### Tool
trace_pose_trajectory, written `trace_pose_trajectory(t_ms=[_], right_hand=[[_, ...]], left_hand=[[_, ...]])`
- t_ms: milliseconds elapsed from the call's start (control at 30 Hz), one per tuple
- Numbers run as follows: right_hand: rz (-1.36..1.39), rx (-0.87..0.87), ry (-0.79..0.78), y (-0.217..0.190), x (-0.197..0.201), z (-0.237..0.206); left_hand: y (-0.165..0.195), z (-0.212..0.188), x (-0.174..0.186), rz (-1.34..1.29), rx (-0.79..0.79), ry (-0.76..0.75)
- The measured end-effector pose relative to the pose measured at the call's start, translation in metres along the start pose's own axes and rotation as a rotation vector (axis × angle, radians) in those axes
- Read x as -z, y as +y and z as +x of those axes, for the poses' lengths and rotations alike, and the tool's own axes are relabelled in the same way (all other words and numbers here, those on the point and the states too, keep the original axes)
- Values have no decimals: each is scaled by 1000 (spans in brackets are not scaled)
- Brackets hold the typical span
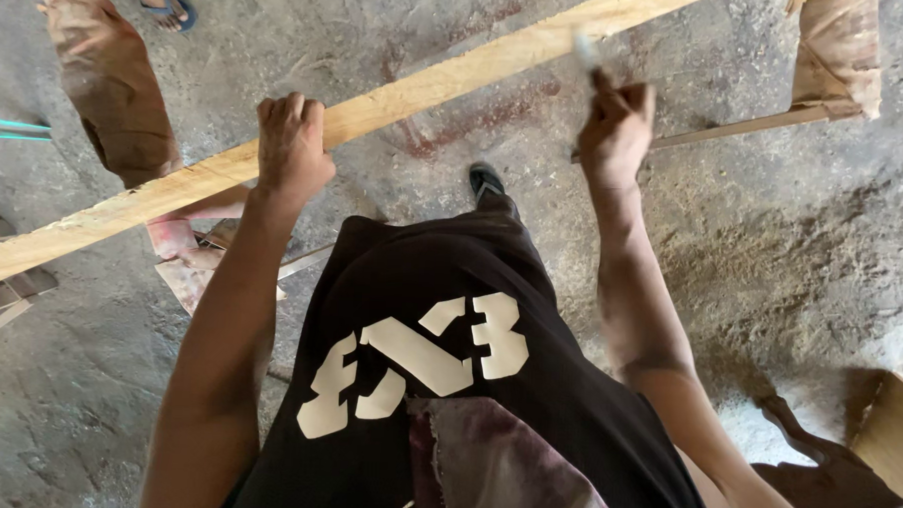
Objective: The person holds a long wooden plank across a work support and scrapes along its surface with a knife. They then hammer nails into the plank with a claw hammer, reposition the plank, and scoop filler from a can with a small spatula to spread it over spots on the plank.
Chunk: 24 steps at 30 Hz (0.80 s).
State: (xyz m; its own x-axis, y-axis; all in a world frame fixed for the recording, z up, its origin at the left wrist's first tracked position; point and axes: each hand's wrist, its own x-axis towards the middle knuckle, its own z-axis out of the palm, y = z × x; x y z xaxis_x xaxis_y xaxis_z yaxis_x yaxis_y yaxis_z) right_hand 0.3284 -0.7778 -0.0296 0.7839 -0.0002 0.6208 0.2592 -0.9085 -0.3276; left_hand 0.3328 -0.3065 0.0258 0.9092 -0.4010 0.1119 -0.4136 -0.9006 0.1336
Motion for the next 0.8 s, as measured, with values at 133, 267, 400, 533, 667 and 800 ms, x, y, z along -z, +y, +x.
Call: trace_pose_trajectory(t_ms=[133,267,400,533,667,800], right_hand=[[82,-22,32,0,-4,2],[113,-115,-74,-4,-3,3],[488,-394,-14,-7,-9,1],[682,-524,44,-9,-18,-1],[1282,-882,253,-11,-22,-2],[342,-100,103,-10,-21,-9]], left_hand=[[-1,0,0,14,3,-5],[-1,3,1,8,-16,19],[2,5,2,-2,10,-16],[3,5,2,-10,17,-13],[3,7,1,-9,9,10],[5,9,-1,-10,23,-1]])
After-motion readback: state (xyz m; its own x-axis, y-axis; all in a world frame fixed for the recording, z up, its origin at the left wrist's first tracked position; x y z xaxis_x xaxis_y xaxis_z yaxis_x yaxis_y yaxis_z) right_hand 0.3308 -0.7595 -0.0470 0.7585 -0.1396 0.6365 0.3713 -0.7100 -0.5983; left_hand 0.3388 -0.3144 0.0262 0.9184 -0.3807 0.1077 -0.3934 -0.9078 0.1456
